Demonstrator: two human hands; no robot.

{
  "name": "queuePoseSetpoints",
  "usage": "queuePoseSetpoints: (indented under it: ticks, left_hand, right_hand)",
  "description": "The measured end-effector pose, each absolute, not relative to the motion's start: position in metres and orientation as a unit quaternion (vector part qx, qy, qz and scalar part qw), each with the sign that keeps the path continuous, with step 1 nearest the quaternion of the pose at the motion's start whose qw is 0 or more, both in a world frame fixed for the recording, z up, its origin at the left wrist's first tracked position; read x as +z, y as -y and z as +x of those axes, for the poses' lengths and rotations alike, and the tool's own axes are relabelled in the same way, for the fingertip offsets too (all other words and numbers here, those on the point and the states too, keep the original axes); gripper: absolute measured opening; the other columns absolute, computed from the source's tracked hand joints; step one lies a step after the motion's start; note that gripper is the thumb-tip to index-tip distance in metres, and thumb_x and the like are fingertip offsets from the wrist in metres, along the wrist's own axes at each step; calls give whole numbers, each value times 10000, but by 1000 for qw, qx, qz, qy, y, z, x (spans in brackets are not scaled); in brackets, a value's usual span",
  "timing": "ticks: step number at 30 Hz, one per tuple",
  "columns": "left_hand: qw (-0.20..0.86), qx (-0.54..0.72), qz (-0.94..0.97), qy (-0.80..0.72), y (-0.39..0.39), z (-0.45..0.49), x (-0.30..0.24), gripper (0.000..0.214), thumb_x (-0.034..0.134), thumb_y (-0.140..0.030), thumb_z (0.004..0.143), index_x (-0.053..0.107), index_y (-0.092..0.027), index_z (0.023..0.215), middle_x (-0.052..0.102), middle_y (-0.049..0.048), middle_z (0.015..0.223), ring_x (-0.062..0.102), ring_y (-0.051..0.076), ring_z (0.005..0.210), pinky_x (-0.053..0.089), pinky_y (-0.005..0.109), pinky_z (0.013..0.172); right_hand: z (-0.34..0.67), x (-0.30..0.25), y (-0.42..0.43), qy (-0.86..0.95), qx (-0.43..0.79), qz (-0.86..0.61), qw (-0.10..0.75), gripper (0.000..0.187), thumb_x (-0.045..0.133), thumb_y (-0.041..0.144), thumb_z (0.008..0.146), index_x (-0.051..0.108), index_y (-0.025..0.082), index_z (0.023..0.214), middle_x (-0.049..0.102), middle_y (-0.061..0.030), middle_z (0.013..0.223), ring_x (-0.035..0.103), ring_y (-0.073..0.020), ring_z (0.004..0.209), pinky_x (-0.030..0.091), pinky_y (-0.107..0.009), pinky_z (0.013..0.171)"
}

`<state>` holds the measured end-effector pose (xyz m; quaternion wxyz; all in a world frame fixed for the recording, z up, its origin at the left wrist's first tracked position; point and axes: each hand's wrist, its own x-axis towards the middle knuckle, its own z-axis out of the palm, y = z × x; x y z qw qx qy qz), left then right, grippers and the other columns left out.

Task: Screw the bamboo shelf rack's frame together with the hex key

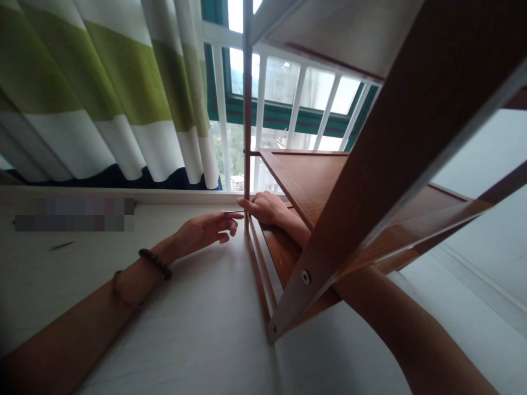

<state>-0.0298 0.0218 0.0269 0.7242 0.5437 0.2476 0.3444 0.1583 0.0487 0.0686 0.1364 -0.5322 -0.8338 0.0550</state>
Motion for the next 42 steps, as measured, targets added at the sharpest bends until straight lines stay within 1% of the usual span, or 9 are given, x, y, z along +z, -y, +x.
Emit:
queuePoseSetpoints:
  ticks: [3,12,19,24,26,30,35,39,42]
  left_hand:
    - [633,354,622,-297,-28,-37,21,333,499,-370,788,625,-138,992,569,77,820,518,143,698,383,221,555]
    - [284,384,791,-384,-30,-34,41,237,575,-242,717,679,-209,927,554,-15,546,487,125,524,354,208,544]
    - [462,352,718,-384,-27,-26,49,377,439,-276,793,578,-125,1109,640,62,747,547,131,569,403,220,480]
    - [447,385,721,-364,-30,-25,37,558,432,-260,832,220,-190,1343,655,83,889,615,130,581,431,212,449]
    - [421,369,732,-389,-30,-27,37,443,409,-289,848,327,-160,1264,653,112,932,641,153,629,444,217,437]
    - [170,287,831,-446,-25,-35,43,304,377,-348,863,596,-139,893,677,109,855,646,179,645,457,246,498]
    - [-124,233,864,-428,-22,-43,39,341,343,-290,882,562,-175,1116,686,112,896,641,220,712,438,299,581]
    - [-100,242,868,-422,-22,-42,32,366,302,-334,890,600,-164,1018,682,103,848,624,202,683,418,290,583]
    - [20,252,861,-441,-20,-35,36,430,270,-405,883,605,-144,815,642,77,696,586,184,605,409,294,576]
  right_hand:
    - [159,68,-50,834,61,-531,136,702,183,642,812,540,121,505,479,-33,483,412,-90,487,262,-229,506]
    - [158,69,-49,826,63,-544,137,701,180,661,800,516,126,497,443,-30,491,371,-88,485,243,-232,488]
    - [160,66,-52,833,62,-534,134,722,166,676,794,516,122,490,447,-34,481,385,-93,495,252,-234,505]
    - [160,67,-51,834,61,-529,141,704,169,670,797,500,132,488,438,-26,472,377,-90,482,259,-228,499]
    - [159,68,-50,833,61,-532,137,703,167,667,799,500,132,487,436,-26,473,374,-90,480,259,-228,498]
    - [158,69,-49,832,57,-535,132,702,165,661,803,496,130,484,437,-30,483,371,-90,484,252,-233,497]
    - [158,68,-51,832,52,-535,136,694,168,661,802,468,134,464,422,-29,476,363,-91,484,250,-235,499]
    - [159,67,-53,831,55,-537,136,697,172,663,801,481,133,469,433,-31,478,376,-94,489,259,-235,506]
    - [159,67,-53,828,54,-542,136,704,176,669,797,498,131,476,451,-36,482,391,-98,497,261,-235,507]
